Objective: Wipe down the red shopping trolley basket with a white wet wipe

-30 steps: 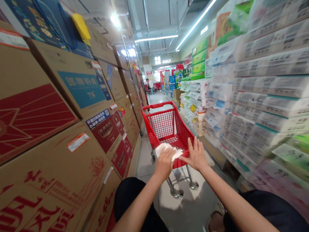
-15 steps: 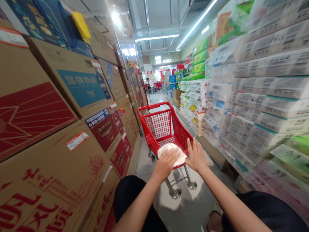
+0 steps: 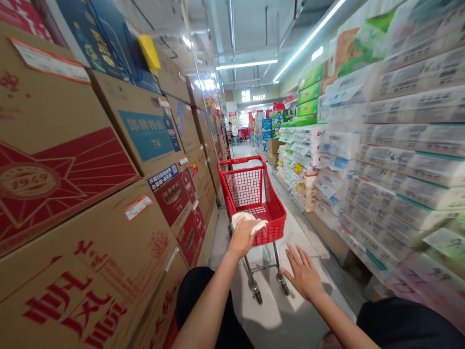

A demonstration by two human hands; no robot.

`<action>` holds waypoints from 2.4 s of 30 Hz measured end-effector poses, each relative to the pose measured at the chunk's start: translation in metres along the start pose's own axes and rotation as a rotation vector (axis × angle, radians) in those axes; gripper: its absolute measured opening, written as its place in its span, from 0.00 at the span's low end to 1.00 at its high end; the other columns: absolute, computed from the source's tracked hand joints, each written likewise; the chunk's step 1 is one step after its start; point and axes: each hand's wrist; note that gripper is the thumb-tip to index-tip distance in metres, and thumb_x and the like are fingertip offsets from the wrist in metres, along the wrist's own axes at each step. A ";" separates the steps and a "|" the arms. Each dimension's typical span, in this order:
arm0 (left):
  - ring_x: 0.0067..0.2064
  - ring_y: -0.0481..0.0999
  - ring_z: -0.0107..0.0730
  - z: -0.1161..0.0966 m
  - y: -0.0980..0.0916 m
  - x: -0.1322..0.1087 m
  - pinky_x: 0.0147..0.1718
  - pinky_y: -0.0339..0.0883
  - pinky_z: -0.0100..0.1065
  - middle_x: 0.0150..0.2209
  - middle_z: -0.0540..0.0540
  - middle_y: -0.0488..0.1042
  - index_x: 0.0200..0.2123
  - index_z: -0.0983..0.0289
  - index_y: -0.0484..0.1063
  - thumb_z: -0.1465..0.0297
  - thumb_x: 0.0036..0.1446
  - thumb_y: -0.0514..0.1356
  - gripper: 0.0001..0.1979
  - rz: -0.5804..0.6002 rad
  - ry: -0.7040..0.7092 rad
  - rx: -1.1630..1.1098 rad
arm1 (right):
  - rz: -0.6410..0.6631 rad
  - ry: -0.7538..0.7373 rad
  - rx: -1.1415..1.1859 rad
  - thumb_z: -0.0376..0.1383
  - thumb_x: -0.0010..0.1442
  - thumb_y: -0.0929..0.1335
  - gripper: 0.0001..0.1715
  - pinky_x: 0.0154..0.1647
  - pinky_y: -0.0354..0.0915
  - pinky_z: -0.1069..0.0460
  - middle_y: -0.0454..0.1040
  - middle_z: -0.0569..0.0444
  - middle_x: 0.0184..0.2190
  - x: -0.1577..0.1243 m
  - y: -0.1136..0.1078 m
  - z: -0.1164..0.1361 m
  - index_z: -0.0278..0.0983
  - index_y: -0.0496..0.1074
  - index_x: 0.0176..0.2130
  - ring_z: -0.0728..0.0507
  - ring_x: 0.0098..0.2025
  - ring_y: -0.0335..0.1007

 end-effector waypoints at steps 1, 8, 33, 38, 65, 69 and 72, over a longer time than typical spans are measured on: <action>0.63 0.70 0.34 0.001 0.003 0.003 0.71 0.45 0.52 0.60 0.54 0.74 0.63 0.58 0.67 0.70 0.71 0.49 0.21 -0.024 -0.017 -0.021 | -0.036 0.030 0.004 0.58 0.68 0.59 0.42 0.70 0.53 0.36 0.56 0.44 0.72 0.004 0.000 -0.003 0.37 0.60 0.70 0.32 0.73 0.47; 0.59 0.73 0.35 -0.007 0.016 0.000 0.71 0.44 0.52 0.54 0.55 0.78 0.59 0.60 0.71 0.67 0.72 0.50 0.18 -0.113 0.008 -0.076 | -0.004 -0.136 0.082 0.55 0.69 0.58 0.43 0.74 0.42 0.35 0.48 0.46 0.74 0.118 -0.049 -0.036 0.37 0.50 0.73 0.38 0.75 0.40; 0.71 0.59 0.40 -0.058 0.041 0.000 0.71 0.49 0.58 0.68 0.51 0.64 0.68 0.56 0.60 0.76 0.66 0.51 0.29 -0.142 -0.115 0.033 | -0.015 -0.197 0.118 0.56 0.60 0.68 0.59 0.72 0.47 0.33 0.27 0.43 0.76 0.087 -0.076 -0.047 0.35 0.38 0.75 0.30 0.76 0.26; 0.71 0.59 0.40 -0.104 0.059 0.007 0.72 0.50 0.53 0.69 0.51 0.62 0.70 0.58 0.57 0.73 0.66 0.52 0.30 -0.096 -0.013 0.017 | -0.034 -0.241 0.089 0.49 0.59 0.68 0.57 0.71 0.45 0.29 0.30 0.39 0.76 0.083 -0.068 -0.049 0.30 0.42 0.74 0.27 0.76 0.24; 0.74 0.48 0.52 -0.067 0.061 0.029 0.70 0.39 0.66 0.73 0.53 0.53 0.71 0.50 0.55 0.74 0.64 0.57 0.34 -0.053 -0.056 0.184 | -0.018 -0.136 0.072 0.44 0.54 0.69 0.58 0.71 0.45 0.29 0.30 0.41 0.76 0.057 -0.093 -0.046 0.31 0.43 0.74 0.26 0.76 0.24; 0.75 0.43 0.50 -0.081 0.064 0.014 0.71 0.37 0.64 0.74 0.53 0.48 0.73 0.52 0.49 0.73 0.64 0.57 0.37 -0.025 0.112 0.155 | -0.023 -0.144 0.076 0.44 0.53 0.70 0.60 0.72 0.44 0.29 0.28 0.41 0.76 0.054 -0.092 -0.041 0.30 0.42 0.74 0.25 0.75 0.22; 0.75 0.46 0.47 -0.064 0.054 0.012 0.71 0.36 0.61 0.73 0.53 0.52 0.72 0.52 0.51 0.73 0.65 0.56 0.35 0.021 0.175 0.138 | 0.012 -0.183 0.072 0.44 0.55 0.70 0.60 0.72 0.44 0.30 0.28 0.44 0.76 0.056 -0.098 -0.043 0.34 0.40 0.75 0.26 0.76 0.24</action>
Point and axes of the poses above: each hand's wrist, its own x-axis towards the middle knuckle, its own y-axis out of the palm, z = x × y
